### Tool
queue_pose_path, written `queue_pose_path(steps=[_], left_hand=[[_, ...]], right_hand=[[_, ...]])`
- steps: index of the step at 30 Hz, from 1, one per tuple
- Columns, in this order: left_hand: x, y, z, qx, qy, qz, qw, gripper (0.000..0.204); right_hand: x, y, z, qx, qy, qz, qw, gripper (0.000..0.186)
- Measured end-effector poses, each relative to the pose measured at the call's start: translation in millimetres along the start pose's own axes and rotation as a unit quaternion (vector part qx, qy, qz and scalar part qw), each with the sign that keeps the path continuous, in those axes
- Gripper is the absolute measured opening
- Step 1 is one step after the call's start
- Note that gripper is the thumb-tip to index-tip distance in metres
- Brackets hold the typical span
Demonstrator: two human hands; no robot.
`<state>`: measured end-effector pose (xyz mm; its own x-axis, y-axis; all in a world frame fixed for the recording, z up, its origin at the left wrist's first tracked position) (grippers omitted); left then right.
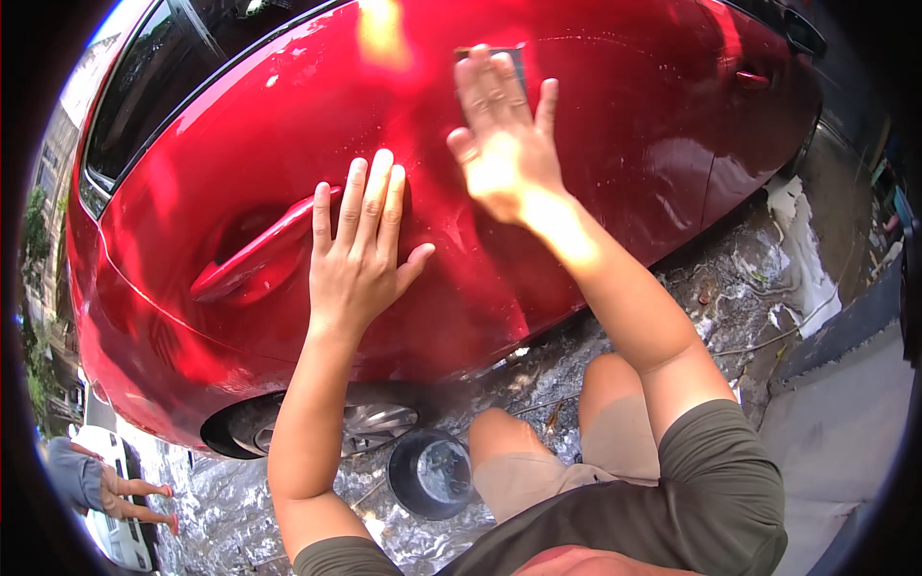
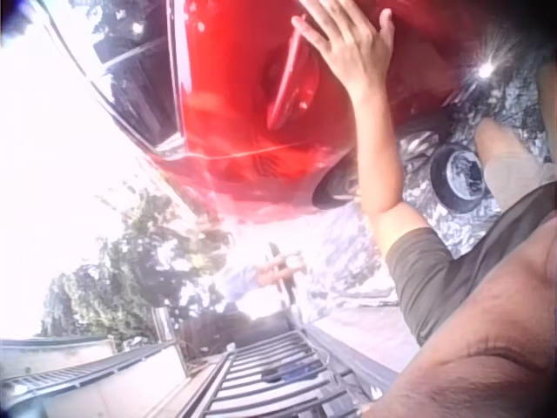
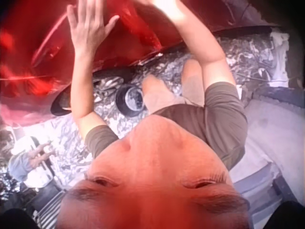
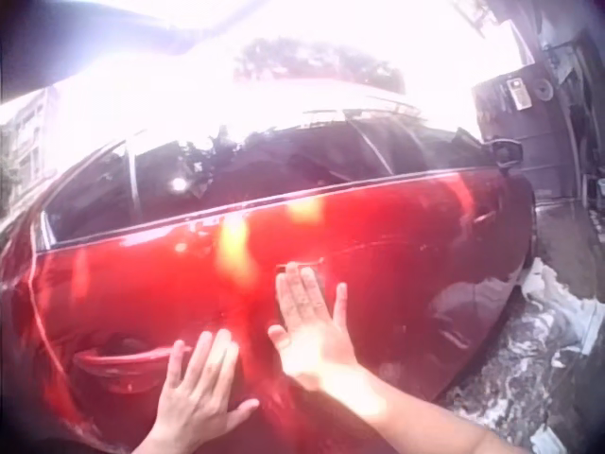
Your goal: The person sands the rear quarter panel and door of a red car using a piece of sandpaper, frequently dipping a cloth and the sandpaper into a bucket of water to wet the surface.
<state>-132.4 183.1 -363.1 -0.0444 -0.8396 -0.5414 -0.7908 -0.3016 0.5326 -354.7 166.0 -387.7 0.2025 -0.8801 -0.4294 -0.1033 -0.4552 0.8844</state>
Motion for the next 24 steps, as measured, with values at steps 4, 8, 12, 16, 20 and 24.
queue_pose_path(steps=[4,8,12,16,20,24], left_hand=[[5.0,-51.0,-23.0,0.014,0.014,-0.025,0.999,0.091],[15.5,-64.1,-13.8,0.011,0.015,-0.022,1.0,0.098],[21.8,-79.5,-18.4,-0.028,-0.001,-0.027,0.999,0.105],[-12.3,-102.2,-69.6,-0.056,0.076,0.055,0.994,0.109],[-12.4,-58.7,-66.4,-0.107,0.039,0.118,0.986,0.098],[-19.1,-49.4,-70.0,-0.168,0.048,0.153,0.973,0.082]], right_hand=[[-7.8,9.9,18.0,-0.068,-0.047,0.011,0.997,0.068],[-39.0,49.2,109.4,0.237,-0.039,0.078,0.968,0.065],[0.8,8.5,-12.9,-0.018,0.024,0.054,0.998,0.066],[-17.3,31.2,35.3,0.014,-0.021,0.052,0.998,0.066],[-39.8,49.1,106.9,0.264,-0.034,0.093,0.959,0.067],[3.1,6.7,-62.1,-0.068,0.052,-0.004,0.996,0.07]])
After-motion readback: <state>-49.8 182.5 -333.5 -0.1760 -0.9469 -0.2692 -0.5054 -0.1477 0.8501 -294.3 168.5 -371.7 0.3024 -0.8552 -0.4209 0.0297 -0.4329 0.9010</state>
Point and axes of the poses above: each hand's wrist, its own y-axis towards the middle knuckle, its own x-axis out of the palm, z = x × y, the point moved 2 cm from there along y, towards the middle knuckle, and after that the axes turned 1 degree about -y, right-handed, at the moved point
